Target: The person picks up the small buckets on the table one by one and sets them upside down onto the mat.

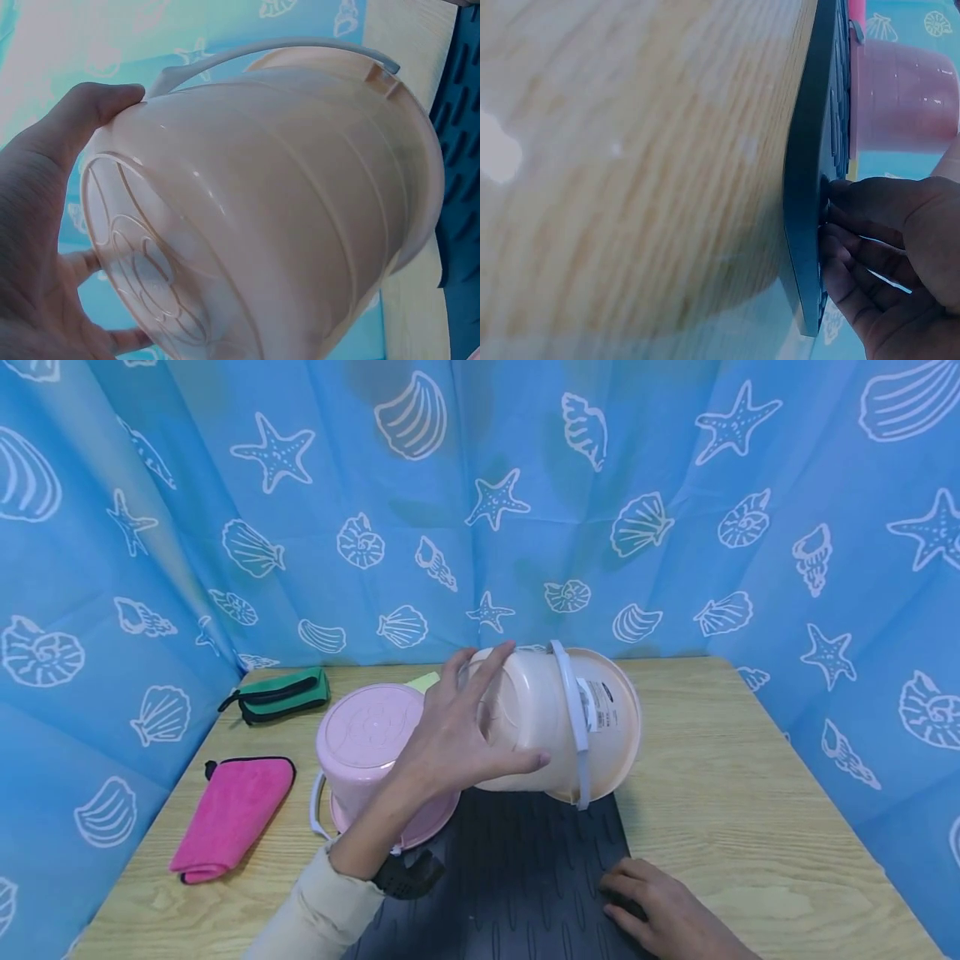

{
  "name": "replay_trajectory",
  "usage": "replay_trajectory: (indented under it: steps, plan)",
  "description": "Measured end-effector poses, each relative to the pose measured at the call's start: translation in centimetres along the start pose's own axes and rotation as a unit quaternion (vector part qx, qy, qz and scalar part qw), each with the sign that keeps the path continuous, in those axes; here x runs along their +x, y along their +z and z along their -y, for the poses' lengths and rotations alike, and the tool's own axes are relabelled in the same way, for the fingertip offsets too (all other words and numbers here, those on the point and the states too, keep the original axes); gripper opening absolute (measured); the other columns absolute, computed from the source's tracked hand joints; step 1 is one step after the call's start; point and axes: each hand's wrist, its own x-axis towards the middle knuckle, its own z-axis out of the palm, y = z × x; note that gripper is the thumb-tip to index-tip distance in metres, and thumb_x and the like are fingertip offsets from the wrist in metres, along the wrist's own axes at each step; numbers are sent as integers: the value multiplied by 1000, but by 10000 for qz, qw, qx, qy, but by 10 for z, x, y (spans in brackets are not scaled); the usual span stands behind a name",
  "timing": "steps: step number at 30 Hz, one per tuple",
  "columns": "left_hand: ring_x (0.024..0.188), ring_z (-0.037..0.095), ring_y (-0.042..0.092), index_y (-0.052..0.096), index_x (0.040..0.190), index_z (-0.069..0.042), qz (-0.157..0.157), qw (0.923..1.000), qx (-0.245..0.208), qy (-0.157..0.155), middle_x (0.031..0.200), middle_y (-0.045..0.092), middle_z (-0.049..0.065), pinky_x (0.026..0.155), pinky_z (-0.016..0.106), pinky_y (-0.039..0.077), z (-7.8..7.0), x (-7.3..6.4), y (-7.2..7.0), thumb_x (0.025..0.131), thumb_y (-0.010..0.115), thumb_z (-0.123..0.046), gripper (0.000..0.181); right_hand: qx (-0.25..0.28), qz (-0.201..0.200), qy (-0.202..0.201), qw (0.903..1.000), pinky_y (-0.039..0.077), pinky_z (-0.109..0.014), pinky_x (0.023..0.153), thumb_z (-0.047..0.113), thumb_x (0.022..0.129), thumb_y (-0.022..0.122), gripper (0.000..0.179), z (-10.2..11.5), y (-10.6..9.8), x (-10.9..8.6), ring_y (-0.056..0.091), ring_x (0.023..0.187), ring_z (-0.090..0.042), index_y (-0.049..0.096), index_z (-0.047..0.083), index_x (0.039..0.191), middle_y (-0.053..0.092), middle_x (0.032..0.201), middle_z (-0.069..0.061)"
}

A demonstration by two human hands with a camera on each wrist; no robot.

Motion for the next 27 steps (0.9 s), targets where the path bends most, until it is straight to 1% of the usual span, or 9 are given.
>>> replay_trajectory:
  steps: [7, 11, 17, 23, 27]
  plan:
    - [135, 39, 33, 20, 156, -49, 274, 9992, 223, -204, 159, 20, 9, 94, 62, 43, -1, 3, 0, 64, 77, -71, 111, 58, -170, -241, 9995, 53, -28, 70, 17, 88, 77, 16, -3, 3, 0, 55, 87, -4, 74, 12, 103, 60, 99, 10]
    - [134, 41, 34, 20, 156, -48, 431, 9980, 313, -339, 159, 19, 9, 94, 62, 43, -3, 5, 1, 64, 77, -71, 112, -8, -269, -376, 9989, 53, -28, 70, 15, 87, 78, 16, -4, 5, 0, 56, 87, -4, 74, 11, 102, 60, 99, 9]
    - [132, 43, 34, 18, 157, -49, 638, 9957, 431, -524, 159, 18, 9, 90, 60, 45, -6, 8, 1, 64, 77, -72, 112, -87, -414, -512, 9978, 53, -28, 69, 14, 86, 79, 18, -5, 7, 0, 56, 86, -5, 74, 10, 102, 60, 99, 8]
    - [129, 46, 36, 19, 157, -47, 812, 9930, 566, -646, 159, 18, 10, 86, 59, 47, -10, 11, 3, 64, 77, -73, 113, -153, -520, -608, 9967, 53, -28, 69, 13, 84, 80, 19, -7, 8, 0, 57, 87, -6, 74, 10, 102, 61, 99, 7]
    - [127, 48, 39, 20, 158, -45, 922, 9915, 660, -635, 159, 19, 12, 90, 60, 45, -11, 14, 6, 64, 77, -73, 113, -150, -582, -628, 9962, 52, -27, 68, 12, 84, 80, 19, -7, 9, -1, 56, 86, -5, 73, 10, 102, 60, 99, 8]
